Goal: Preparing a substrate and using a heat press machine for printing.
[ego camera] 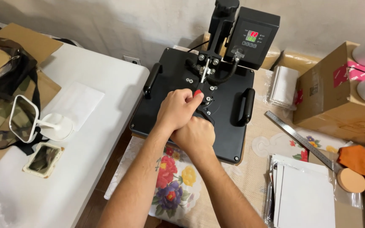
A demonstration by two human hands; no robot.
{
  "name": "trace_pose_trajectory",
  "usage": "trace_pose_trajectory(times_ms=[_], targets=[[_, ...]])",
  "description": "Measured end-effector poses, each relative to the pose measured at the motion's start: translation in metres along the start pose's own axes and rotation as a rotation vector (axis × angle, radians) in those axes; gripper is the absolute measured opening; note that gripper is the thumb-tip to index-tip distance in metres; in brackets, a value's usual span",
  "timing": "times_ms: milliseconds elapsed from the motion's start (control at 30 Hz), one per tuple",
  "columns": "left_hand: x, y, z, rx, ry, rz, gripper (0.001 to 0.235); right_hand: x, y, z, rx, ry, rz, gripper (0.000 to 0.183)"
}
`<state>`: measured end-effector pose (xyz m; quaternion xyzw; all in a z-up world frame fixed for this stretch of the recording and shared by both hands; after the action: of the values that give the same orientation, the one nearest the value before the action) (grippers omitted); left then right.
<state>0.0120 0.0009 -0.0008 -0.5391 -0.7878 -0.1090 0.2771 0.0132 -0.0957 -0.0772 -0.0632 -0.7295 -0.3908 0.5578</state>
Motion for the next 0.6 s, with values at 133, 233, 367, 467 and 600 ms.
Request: trace_pose_trajectory(times_ms=[133,233,367,467,600], targets=[[-0.0016,0.0019,0.0014,0.000,0.016,-0.022,0.050,-0.0008,0.0015,0.0015,-0.017,0.024,0.013,0.016],[-0.0037,0.0065,0.0062,0.023,0.005,-0.029,0.048,0.0054,0.0037,0.0044,-0.005,0.048,0.015,0.018],[-0.0043,0.0068,0.0073,0.020,0.001,-0.031,0.047,0.0020,0.0008,0.0033,0.020,0.045,-0.023,0.018],[-0.0024,0.0057,0.0047,0.029,0.029,-0.010,0.049,-0.0006,-0.0006,0.0047,-0.013,0.012,-0.026,0.017],[-0.0013,0.0037,0.0040,0.000,0.031,0.003,0.050,-0.0006,-0.0039,0.0052,-0.011,-0.005,-0.047,0.017]])
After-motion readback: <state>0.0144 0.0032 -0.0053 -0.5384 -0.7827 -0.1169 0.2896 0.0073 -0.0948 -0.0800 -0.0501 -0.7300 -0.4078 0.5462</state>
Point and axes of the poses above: each hand's wrist, its own y-axis towards the middle knuckle, its own x-axis out of the back of the hand, z = x × y, the point moved 1 cm from there along y, towards the middle knuckle, and after that the axes turned 10 degrees about x, right-handed, at the moved point
